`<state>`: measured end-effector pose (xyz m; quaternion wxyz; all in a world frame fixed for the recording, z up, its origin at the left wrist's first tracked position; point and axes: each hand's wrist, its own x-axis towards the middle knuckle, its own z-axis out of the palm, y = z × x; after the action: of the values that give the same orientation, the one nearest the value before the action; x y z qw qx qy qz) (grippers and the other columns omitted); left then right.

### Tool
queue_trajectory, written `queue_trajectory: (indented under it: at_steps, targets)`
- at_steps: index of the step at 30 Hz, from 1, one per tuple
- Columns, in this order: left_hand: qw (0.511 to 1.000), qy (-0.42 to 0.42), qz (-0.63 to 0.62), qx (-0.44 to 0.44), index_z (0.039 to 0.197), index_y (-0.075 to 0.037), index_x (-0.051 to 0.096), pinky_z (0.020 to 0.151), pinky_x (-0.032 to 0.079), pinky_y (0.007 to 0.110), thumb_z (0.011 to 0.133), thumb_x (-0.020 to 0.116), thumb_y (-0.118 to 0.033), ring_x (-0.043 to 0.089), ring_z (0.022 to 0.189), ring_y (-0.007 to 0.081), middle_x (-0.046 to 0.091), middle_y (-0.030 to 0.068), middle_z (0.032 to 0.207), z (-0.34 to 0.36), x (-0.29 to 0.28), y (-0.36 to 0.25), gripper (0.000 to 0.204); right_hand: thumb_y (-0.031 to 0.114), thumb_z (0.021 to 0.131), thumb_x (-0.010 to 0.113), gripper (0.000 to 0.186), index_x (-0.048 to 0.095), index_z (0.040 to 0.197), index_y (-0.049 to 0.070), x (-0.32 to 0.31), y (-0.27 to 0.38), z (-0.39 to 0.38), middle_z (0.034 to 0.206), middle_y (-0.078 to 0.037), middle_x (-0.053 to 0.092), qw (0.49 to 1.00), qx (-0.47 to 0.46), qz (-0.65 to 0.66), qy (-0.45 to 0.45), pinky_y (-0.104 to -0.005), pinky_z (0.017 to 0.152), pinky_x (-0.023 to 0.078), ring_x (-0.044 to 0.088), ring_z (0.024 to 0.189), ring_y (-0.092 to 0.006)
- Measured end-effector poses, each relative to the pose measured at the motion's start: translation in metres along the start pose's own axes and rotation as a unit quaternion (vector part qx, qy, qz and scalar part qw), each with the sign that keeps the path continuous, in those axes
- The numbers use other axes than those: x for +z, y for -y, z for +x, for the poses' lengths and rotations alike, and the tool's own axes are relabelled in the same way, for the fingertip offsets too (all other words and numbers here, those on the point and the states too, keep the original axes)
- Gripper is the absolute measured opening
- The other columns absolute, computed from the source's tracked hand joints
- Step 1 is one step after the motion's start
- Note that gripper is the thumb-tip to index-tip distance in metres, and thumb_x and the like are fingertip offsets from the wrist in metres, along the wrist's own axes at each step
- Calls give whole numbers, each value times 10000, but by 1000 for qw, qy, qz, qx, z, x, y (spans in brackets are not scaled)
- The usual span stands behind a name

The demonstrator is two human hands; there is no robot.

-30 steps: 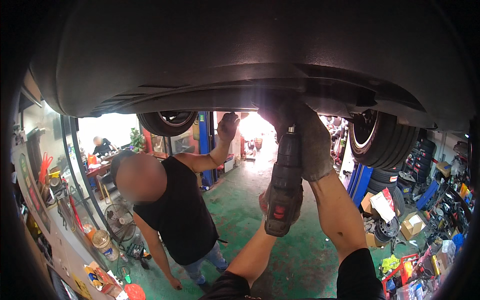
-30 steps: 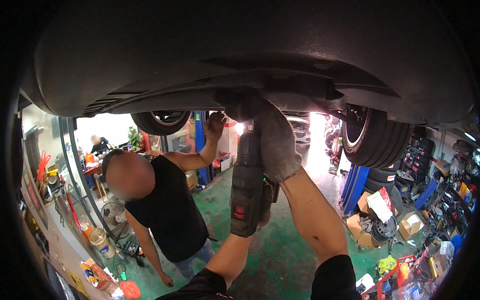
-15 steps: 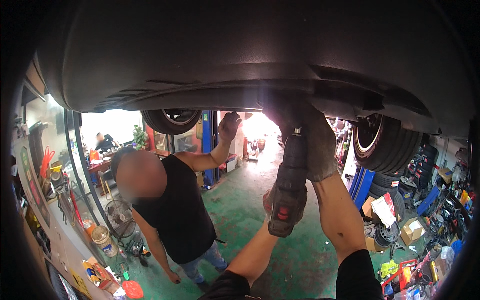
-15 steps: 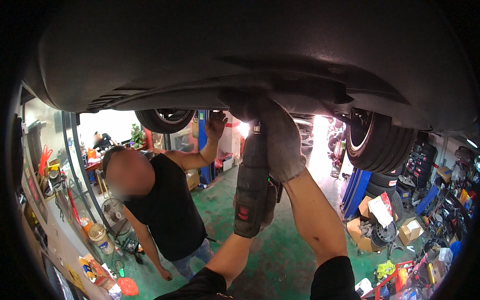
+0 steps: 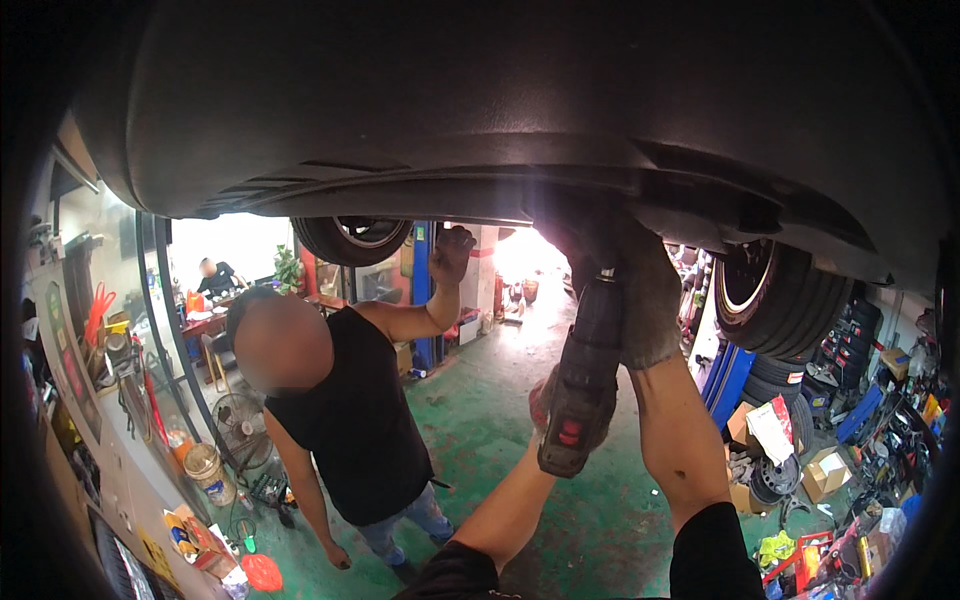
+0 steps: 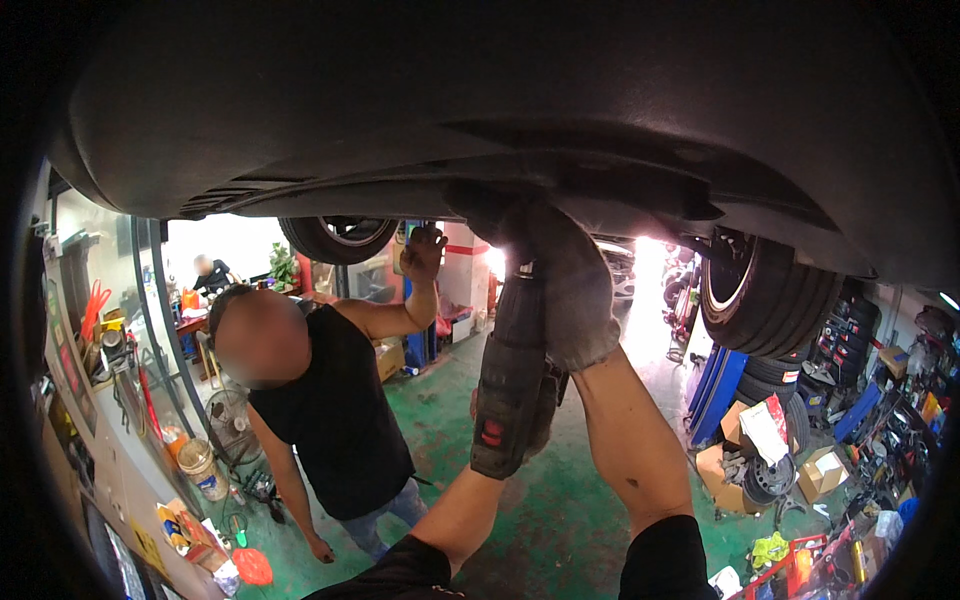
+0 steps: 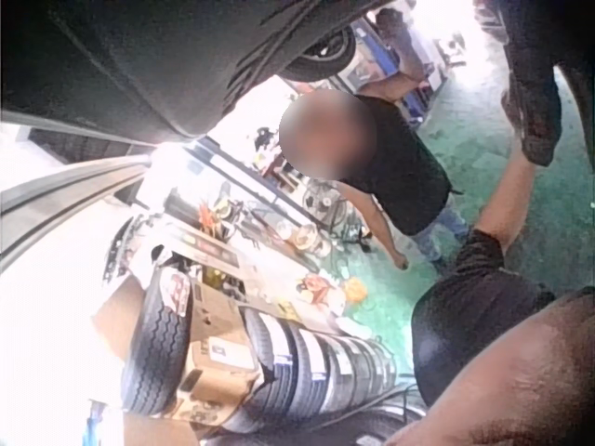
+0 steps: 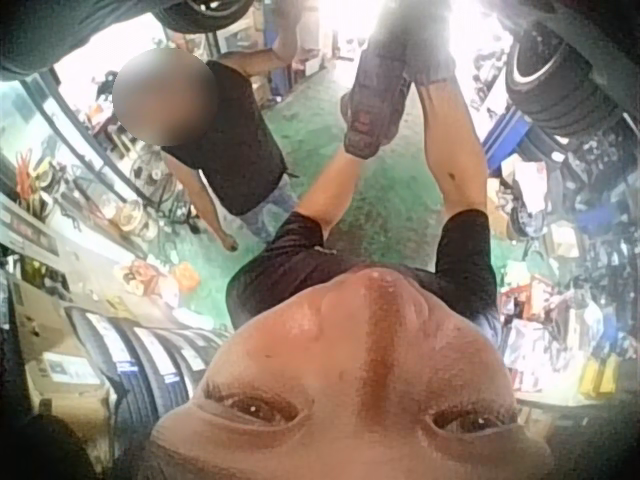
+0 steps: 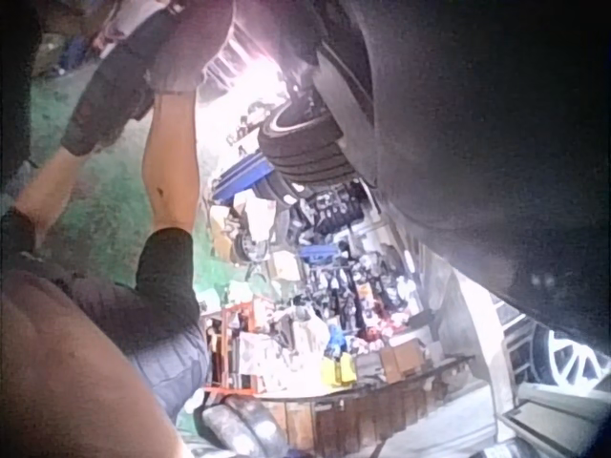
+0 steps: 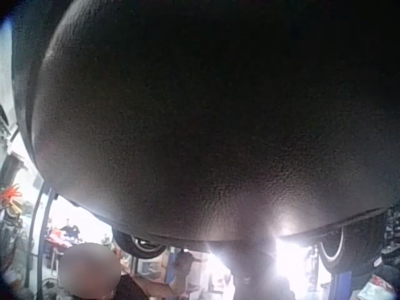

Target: The person removes a bolt from the underside of a lifted car using a power tool, then retrieves a socket from a tool kit and attaches it to a cordless impact wrench. The person uses the impact wrench to tighten bolts on the car's undercarriage while another person assists nearby.

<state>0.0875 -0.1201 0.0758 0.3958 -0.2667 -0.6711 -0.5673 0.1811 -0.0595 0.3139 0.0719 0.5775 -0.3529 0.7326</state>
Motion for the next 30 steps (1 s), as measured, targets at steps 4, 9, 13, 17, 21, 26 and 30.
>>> queue_trajectory:
  at_steps: [4, 9, 13, 17, 21, 26, 30]
  targets:
    - [1000, -7, 5, 1, 1183, -210, 690, 914, 562, 380, 859, 758, -352, 667, 997, 159, 711, -20, 1099, 4, 1, 0, 360, 273, 1093, 506, 413, 594, 1359, -30, -2, -2, 2, 1294, -157, 692, 992, -37, 73, 96, -317, 994, 559, 678, 1151, -208]
    - [1000, -14, 12, 5, 1161, -211, 702, 911, 562, 376, 855, 760, -358, 668, 978, 152, 716, -32, 1077, 6, 5, -2, 344, 282, 1094, 507, 419, 590, 1371, -21, 2, 0, 1, 1311, -156, 686, 991, -19, 90, 100, -312, 970, 571, 685, 1139, -202]
    - [999, -23, 29, 12, 1144, -211, 712, 909, 561, 373, 853, 761, -364, 668, 963, 147, 719, -42, 1059, 8, 7, -4, 333, 281, 1093, 511, 422, 583, 1378, -21, 0, 0, -1, 1303, -148, 689, 998, -10, -50, -22, -306, 947, 581, 694, 1115, -190]
    - [994, -36, 102, 25, 1127, -212, 722, 907, 561, 370, 850, 761, -369, 669, 948, 142, 722, -52, 1042, 12, 10, -5, 321, 243, 1096, 502, 399, 578, 1377, -30, -7, -4, -2, 1288, -149, 692, 1000, -5, 23, 17, -305, 943, 584, 697, 1104, -191]
    - [982, -48, 180, 25, 1110, -212, 732, 905, 561, 367, 847, 762, -374, 670, 932, 137, 726, -62, 1024, 16, 15, -5, 310, 206, 1103, 483, 377, 570, 1376, -39, -14, -8, -4, 1281, -157, 690, 995, -61, -80, -11, -306, 959, 580, 694, 1110, -198]
    - [997, -70, -25, -18, 1054, -197, 734, 905, 559, 385, 854, 772, -358, 671, 948, 141, 724, -8, 1007, 17, 20, -3, 260, 202, 1109, 463, 377, 561, 1368, -55, -20, -7, 2, 1291, -171, 678, 989, -11, 102, 108, -322, 1005, 567, 680, 1151, -221]
    - [991, -72, -109, -37, 1037, -198, 733, 903, 558, 385, 853, 772, -352, 670, 953, 140, 721, -3, 1004, 17, 19, -1, 243, 210, 1110, 457, 389, 551, 1368, -66, -19, -6, 2, 1301, -181, 668, 992, -20, 73, 97, -338, 1028, 559, 668, 1182, -239]
